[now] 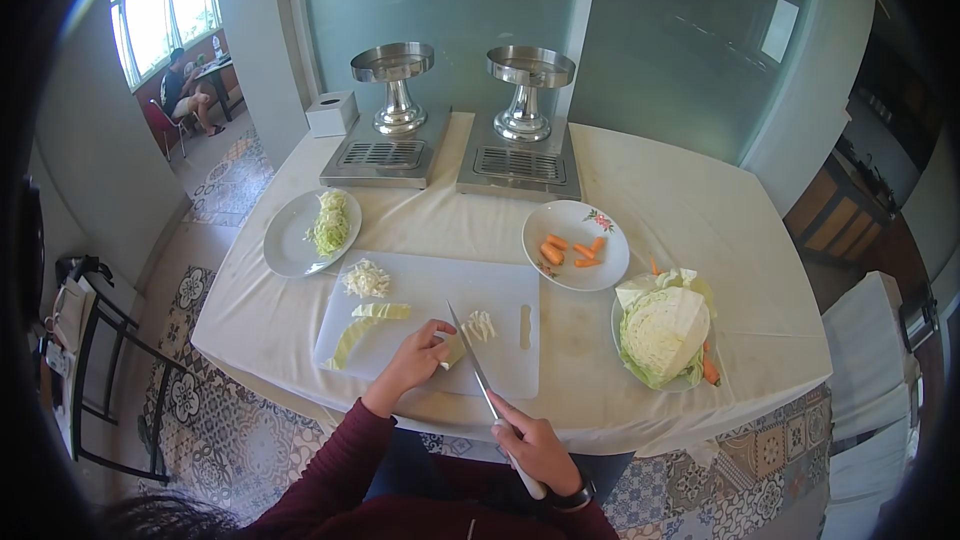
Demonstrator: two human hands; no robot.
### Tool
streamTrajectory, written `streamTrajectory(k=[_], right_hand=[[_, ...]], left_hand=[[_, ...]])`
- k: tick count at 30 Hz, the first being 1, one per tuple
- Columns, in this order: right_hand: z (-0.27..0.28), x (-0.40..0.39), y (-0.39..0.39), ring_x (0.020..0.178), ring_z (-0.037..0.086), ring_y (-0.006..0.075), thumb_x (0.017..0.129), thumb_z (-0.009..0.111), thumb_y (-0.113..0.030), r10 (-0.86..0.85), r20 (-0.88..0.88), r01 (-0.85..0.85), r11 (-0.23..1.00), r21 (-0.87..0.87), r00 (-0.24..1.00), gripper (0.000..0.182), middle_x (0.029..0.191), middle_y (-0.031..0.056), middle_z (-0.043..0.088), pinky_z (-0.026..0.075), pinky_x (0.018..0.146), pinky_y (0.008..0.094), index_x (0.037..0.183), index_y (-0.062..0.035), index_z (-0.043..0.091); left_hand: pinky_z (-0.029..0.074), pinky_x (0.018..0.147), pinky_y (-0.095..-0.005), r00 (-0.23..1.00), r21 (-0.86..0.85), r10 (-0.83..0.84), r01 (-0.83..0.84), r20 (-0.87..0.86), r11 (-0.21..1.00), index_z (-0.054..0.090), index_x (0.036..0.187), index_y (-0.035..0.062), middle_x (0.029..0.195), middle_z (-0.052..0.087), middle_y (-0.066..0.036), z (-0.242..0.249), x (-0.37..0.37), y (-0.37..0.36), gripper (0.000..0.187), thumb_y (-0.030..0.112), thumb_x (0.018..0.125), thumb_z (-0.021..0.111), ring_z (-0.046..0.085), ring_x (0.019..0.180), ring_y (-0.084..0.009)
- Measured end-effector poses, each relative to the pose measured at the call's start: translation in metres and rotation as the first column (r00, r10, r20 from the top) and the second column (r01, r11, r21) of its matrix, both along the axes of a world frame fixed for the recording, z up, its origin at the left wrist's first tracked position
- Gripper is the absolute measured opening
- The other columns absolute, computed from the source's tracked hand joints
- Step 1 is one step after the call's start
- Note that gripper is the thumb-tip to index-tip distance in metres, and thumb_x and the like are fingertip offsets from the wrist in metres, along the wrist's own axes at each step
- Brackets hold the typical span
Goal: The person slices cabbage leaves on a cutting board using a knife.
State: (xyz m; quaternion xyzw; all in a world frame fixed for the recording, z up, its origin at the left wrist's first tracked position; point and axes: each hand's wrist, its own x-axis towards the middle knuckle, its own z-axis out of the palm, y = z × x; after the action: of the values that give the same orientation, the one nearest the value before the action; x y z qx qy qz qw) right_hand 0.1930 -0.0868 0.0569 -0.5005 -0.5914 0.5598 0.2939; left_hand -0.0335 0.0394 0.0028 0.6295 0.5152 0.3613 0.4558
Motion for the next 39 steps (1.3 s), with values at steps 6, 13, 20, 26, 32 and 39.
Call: streamTrajectory(k=[6, 13, 20, 26, 32, 39], right_hand=[[0.005, -0.005, -0.004, 0.055, 0.049, 0.0075, 0.098, 0.052, -0.011, -0.006, 0.021, 0.007, 1.0, -0.014, 1.0, 0.055, 0.063, 0.0004, 0.052, 0.047, 0.056, 0.0254, 0.152, -0.0115, 0.039], [0.016, -0.001, -0.017, 0.053, 0.05, 0.0076, 0.1, 0.049, -0.011, 0.007, -0.007, -0.008, 0.993, -0.115, 1.0, 0.055, 0.064, 0.0006, 0.053, 0.048, 0.055, 0.0257, 0.154, -0.0114, 0.035], [0.024, 0.01, -0.025, 0.052, 0.049, 0.0082, 0.103, 0.046, -0.016, -0.035, -0.137, -0.008, 0.954, -0.3, 0.99, 0.056, 0.066, 0.0014, 0.052, 0.046, 0.052, 0.0243, 0.156, -0.0122, 0.03], [0.007, 0.002, -0.001, 0.05, 0.049, 0.0104, 0.104, 0.045, -0.015, -0.05, -0.241, -0.022, 0.958, -0.287, 0.969, 0.056, 0.065, 0.0035, 0.051, 0.045, 0.05, 0.0249, 0.156, -0.0089, 0.027], [-0.001, -0.014, 0.005, 0.05, 0.047, 0.0088, 0.103, 0.044, -0.013, -0.044, -0.151, 0.015, 0.983, -0.184, 0.988, 0.057, 0.062, 0.0014, 0.049, 0.044, 0.05, 0.0241, 0.157, -0.0093, 0.027], [0.014, 0.003, -0.033, 0.056, 0.048, 0.0072, 0.101, 0.046, -0.015, -0.041, -0.076, 0.021, 0.968, -0.248, 0.996, 0.056, 0.067, -0.0002, 0.05, 0.048, 0.053, 0.0251, 0.156, -0.0138, 0.031]], left_hand=[[0.047, 0.063, -0.0377, 1.0, -0.006, 0.011, -0.011, -0.004, 1.0, 0.057, 0.115, 0.0038, 0.066, 0.062, -0.014, 0.002, 0.001, -0.001, 0.029, 0.015, 0.088, 0.059, 0.062, 0.062, -0.0277], [0.045, 0.062, -0.0297, 1.0, -0.041, -0.005, 0.005, -0.019, 0.999, 0.058, 0.119, 0.0046, 0.071, 0.063, -0.007, 0.006, 0.001, -0.002, 0.029, 0.01, 0.09, 0.055, 0.058, 0.065, -0.0134], [0.044, 0.059, -0.0307, 0.997, -0.005, -0.018, 0.017, -0.073, 1.0, 0.056, 0.119, 0.0038, 0.067, 0.061, -0.007, 0.009, 0.001, -0.002, 0.029, 0.009, 0.09, 0.056, 0.056, 0.06, -0.0148], [0.044, 0.059, -0.0345, 0.997, 0.009, 0.001, 0.0, -0.076, 1.0, 0.056, 0.117, 0.0032, 0.065, 0.06, -0.01, 0.009, 0.002, -0.003, 0.03, 0.01, 0.088, 0.058, 0.057, 0.059, -0.0205], [0.046, 0.059, -0.0394, 0.999, 0.021, 0.027, -0.026, -0.035, 0.999, 0.056, 0.113, 0.0026, 0.063, 0.06, -0.013, 0.008, 0.004, -0.004, 0.03, 0.012, 0.085, 0.06, 0.06, 0.058, -0.0293], [0.045, 0.058, -0.0376, 1.0, 0.005, 0.012, -0.012, -0.019, 1.0, 0.056, 0.113, 0.0024, 0.062, 0.059, -0.013, 0.008, 0.002, -0.003, 0.028, 0.01, 0.086, 0.059, 0.059, 0.057, -0.0263]])
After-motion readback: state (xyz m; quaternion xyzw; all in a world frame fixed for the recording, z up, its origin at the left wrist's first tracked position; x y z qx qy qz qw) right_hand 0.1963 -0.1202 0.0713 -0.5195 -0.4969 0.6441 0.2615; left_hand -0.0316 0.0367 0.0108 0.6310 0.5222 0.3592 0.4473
